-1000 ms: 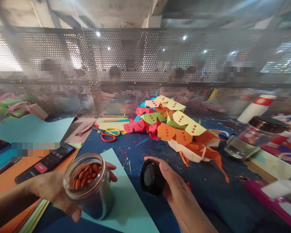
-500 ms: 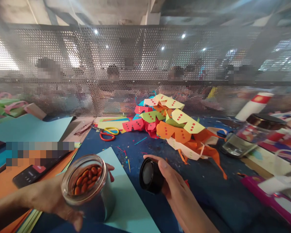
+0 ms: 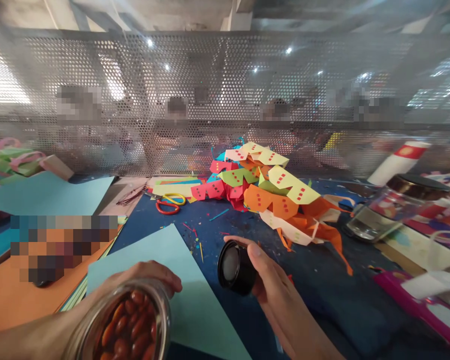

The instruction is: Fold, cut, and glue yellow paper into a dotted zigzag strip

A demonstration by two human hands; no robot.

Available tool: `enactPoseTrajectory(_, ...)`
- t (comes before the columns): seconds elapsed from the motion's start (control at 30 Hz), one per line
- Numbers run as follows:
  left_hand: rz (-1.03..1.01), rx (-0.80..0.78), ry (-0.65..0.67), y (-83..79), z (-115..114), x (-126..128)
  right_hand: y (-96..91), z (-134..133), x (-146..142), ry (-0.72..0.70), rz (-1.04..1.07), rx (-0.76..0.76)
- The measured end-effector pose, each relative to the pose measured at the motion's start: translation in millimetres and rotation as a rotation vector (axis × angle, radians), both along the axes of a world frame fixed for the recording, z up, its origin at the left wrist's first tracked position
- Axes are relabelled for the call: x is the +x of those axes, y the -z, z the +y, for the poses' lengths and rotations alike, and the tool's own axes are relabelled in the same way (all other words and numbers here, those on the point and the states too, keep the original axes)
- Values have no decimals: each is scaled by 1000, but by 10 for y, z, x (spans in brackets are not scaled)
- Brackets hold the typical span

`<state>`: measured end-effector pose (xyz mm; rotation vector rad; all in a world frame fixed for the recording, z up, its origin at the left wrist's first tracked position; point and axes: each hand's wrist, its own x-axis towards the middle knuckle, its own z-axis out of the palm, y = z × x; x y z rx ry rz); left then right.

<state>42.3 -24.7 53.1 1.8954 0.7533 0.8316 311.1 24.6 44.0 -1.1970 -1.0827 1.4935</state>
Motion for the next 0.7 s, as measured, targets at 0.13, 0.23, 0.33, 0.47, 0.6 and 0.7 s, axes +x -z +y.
enactPoseTrajectory(0.13,6,258,37,-26,6,-6,58,43,26,-27,-5,63)
enactPoseTrajectory(0.23,3,353,10,-60,-9,37,8,28,2,-44,4,58)
enactPoseTrajectory(0.33,18,454,-27,-94,-25,73,-66,-12,-34,-37,18,17)
enactPoseTrajectory(0.47,64,569,-83,-173,-33,56,-53,-17,-52,-12,51,-3)
enactPoseTrajectory(0.6,112,543,-65,-297,-40,15,73,59,-36,29,88,1)
enactPoseTrajectory(0.7,94,573,-49,-372,-38,12,169,132,-13,39,127,6)
